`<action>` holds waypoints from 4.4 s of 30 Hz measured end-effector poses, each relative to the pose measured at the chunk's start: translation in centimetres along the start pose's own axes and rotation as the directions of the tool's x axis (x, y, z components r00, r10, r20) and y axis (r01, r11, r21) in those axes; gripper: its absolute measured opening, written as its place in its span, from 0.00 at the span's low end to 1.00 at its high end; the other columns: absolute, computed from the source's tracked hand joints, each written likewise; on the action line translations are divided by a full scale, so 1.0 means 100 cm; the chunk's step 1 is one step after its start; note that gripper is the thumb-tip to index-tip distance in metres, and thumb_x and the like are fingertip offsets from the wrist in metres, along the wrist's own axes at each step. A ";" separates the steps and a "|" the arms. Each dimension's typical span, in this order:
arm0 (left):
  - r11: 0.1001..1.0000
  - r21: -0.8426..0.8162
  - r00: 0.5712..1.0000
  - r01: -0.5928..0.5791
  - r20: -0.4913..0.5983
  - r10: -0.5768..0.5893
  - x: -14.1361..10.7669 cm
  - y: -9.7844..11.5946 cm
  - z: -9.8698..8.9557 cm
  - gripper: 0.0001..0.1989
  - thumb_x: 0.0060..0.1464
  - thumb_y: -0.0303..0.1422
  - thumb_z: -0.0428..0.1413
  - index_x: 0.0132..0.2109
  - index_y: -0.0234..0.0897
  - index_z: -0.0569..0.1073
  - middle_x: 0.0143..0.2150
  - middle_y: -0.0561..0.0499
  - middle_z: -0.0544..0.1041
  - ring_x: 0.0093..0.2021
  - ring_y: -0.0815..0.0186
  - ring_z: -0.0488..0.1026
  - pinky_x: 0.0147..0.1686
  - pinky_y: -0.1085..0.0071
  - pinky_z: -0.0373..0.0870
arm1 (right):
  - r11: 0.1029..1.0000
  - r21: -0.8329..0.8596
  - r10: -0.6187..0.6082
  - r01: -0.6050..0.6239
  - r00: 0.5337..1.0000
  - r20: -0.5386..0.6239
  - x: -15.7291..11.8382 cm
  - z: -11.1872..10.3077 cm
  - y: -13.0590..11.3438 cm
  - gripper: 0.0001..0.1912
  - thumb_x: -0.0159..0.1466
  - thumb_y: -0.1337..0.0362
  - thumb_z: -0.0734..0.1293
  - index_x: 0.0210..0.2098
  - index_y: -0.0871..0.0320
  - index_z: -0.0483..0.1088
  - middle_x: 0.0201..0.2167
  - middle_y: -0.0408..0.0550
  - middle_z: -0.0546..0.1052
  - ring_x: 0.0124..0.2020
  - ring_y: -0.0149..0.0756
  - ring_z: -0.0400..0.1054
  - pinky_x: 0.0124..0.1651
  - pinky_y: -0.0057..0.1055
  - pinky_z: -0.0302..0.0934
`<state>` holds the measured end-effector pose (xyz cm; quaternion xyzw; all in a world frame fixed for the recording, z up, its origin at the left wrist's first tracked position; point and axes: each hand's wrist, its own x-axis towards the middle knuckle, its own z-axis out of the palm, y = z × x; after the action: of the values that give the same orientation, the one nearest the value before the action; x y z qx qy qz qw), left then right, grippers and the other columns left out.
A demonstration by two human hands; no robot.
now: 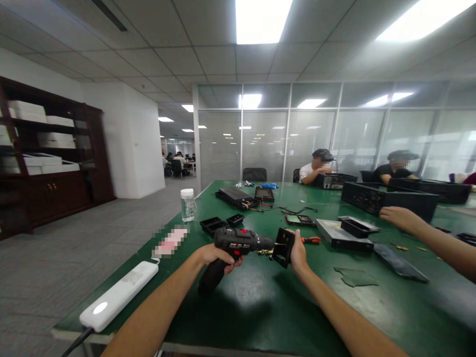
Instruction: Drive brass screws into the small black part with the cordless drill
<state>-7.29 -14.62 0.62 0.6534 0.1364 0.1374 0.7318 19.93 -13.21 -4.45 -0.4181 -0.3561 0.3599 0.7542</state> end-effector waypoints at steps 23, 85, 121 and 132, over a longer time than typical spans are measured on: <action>0.999 -0.041 1.000 0.016 0.006 -0.016 -0.002 0.000 -0.001 0.19 0.37 0.28 0.53 0.41 0.27 0.64 0.29 0.49 0.65 0.20 0.74 0.62 0.20 0.77 0.55 | 1.000 -0.020 0.005 -0.004 0.999 0.032 -0.005 0.000 -0.002 0.27 0.50 0.43 0.53 0.35 0.56 0.67 0.28 0.42 0.71 0.30 0.35 0.64 0.34 0.30 0.57; 0.998 -0.068 1.000 0.006 0.021 -0.005 -0.002 -0.001 -0.004 0.19 0.36 0.27 0.53 0.41 0.28 0.65 0.30 0.48 0.65 0.20 0.73 0.62 0.22 0.74 0.58 | 1.000 -0.007 -0.002 0.002 0.999 0.037 0.000 -0.003 -0.003 0.20 0.51 0.46 0.53 0.29 0.48 0.69 0.29 0.47 0.71 0.30 0.38 0.65 0.34 0.38 0.58; 0.999 -0.049 1.000 0.002 0.023 -0.001 -0.001 -0.001 -0.003 0.19 0.37 0.28 0.54 0.41 0.27 0.65 0.30 0.48 0.66 0.20 0.73 0.62 0.21 0.74 0.59 | 1.000 -0.018 0.009 -0.009 1.000 0.013 -0.006 -0.001 -0.005 0.27 0.49 0.42 0.54 0.35 0.57 0.67 0.27 0.43 0.70 0.28 0.34 0.64 0.31 0.30 0.58; 0.998 -0.057 1.000 0.017 0.020 -0.016 -0.001 -0.001 -0.003 0.19 0.36 0.28 0.54 0.40 0.28 0.65 0.29 0.49 0.65 0.20 0.73 0.62 0.21 0.73 0.59 | 1.000 -0.020 -0.020 0.020 1.000 0.001 -0.005 -0.001 -0.002 0.27 0.49 0.42 0.54 0.33 0.57 0.67 0.27 0.42 0.70 0.27 0.33 0.64 0.32 0.30 0.58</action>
<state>-7.51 -14.41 0.52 0.6323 0.1306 0.1287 0.7527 19.85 -13.79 -4.41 -0.4221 -0.3640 0.3488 0.7534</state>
